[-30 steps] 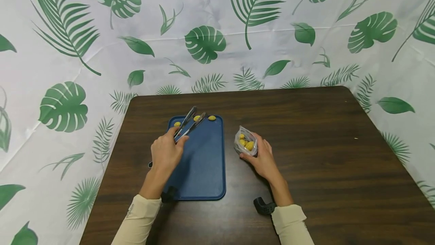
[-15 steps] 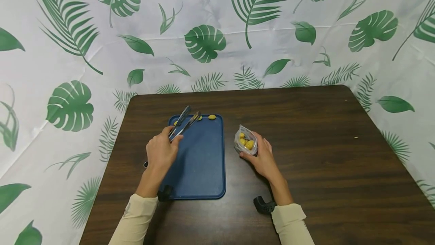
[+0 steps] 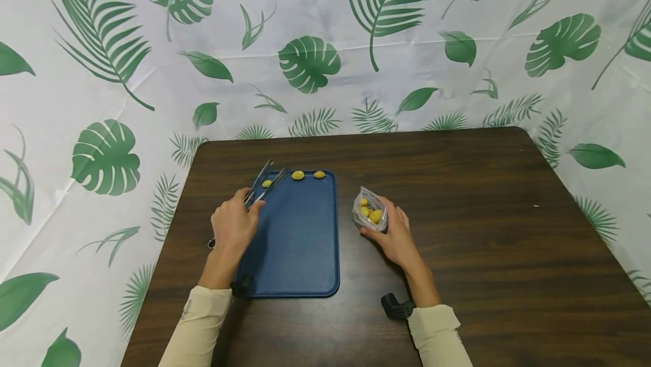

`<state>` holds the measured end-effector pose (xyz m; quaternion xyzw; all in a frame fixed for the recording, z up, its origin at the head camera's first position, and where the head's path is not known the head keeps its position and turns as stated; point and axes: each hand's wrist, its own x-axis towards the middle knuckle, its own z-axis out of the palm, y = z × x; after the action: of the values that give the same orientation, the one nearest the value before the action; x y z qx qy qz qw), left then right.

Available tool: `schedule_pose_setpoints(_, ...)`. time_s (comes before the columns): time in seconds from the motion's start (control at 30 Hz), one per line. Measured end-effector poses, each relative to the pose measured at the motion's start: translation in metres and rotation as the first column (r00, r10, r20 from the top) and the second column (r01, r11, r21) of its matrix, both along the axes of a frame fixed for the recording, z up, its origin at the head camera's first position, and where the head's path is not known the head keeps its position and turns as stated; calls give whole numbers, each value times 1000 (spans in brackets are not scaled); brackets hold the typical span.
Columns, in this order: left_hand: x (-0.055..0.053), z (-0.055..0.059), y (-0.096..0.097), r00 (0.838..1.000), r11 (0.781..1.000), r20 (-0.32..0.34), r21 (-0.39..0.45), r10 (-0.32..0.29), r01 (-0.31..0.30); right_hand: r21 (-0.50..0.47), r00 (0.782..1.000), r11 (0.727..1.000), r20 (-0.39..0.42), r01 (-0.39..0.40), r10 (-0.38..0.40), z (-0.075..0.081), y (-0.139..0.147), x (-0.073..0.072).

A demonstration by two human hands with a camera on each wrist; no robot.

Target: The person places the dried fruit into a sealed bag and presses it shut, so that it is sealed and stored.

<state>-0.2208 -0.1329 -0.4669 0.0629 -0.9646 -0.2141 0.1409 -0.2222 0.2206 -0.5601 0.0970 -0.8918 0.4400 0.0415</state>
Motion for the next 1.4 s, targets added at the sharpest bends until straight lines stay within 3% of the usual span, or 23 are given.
schedule_pose_setpoints(0.77,-6,-19,-15,998,999,52,-33,31,-29,-10,1000,1000,2,7,-7,1,-1,0)
schedule_pose_setpoints(1.4,-8,-26,-18,992,999,122,-23,35,-33,-20,1000,1000,-18,-1,0,-2,0,1)
